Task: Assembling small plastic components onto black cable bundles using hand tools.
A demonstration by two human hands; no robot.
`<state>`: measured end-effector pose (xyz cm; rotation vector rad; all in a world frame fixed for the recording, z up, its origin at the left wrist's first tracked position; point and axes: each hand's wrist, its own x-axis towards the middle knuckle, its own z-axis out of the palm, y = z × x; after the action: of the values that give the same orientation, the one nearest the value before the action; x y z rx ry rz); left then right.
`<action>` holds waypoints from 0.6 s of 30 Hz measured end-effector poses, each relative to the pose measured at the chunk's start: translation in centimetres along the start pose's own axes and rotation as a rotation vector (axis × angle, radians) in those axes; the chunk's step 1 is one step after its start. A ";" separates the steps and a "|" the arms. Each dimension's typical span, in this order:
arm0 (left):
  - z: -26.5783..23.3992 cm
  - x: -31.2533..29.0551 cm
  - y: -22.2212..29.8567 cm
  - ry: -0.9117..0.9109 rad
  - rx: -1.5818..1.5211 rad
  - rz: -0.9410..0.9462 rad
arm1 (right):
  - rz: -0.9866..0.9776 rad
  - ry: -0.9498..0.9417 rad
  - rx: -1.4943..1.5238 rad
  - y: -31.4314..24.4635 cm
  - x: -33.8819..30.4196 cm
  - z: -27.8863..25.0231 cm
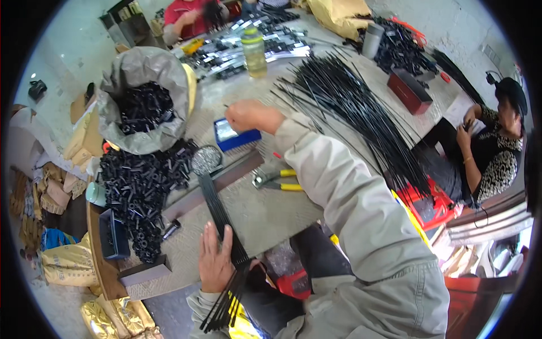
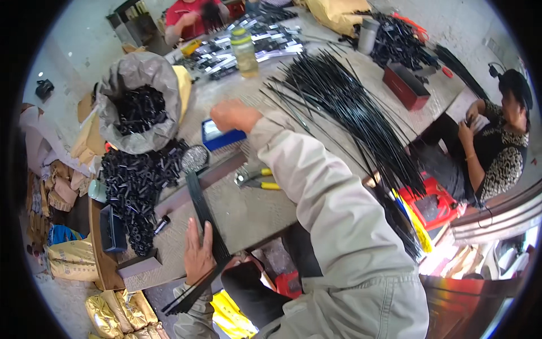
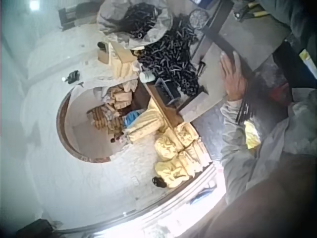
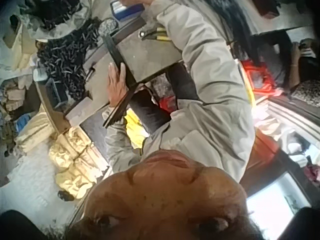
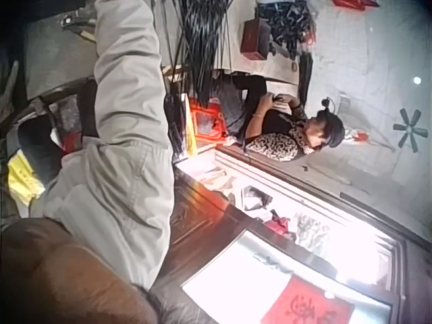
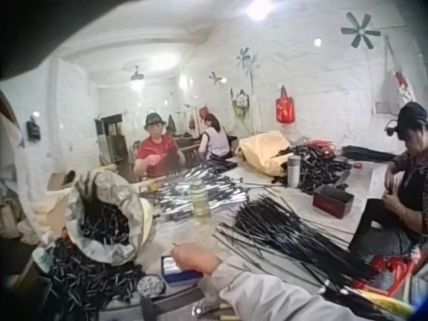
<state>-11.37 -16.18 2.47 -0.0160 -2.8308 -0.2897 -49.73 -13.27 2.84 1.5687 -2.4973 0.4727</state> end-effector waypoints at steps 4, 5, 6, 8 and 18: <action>0.6 -0.6 -1.0 -0.024 0.119 0.000 | -0.040 0.027 0.039 -1.2 0.1 -1.2; 0.2 0.0 -0.4 -0.011 0.053 -0.027 | -0.042 -0.007 -0.002 -1.2 0.0 -1.2; 0.6 -0.1 -0.4 -0.019 0.045 -0.022 | -0.055 -0.036 -0.040 -1.2 0.1 -1.1; 1.4 -0.1 -0.7 0.012 0.047 -0.016 | -0.022 -0.056 -0.055 -1.1 0.4 -1.4; -0.1 -0.4 0.1 0.021 0.004 -0.001 | -0.235 0.146 -0.089 -1.0 -1.4 -0.3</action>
<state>-10.97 -16.08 2.48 -0.0111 -2.8109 -0.2822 -48.28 -12.39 2.90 1.6984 -2.1631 0.4197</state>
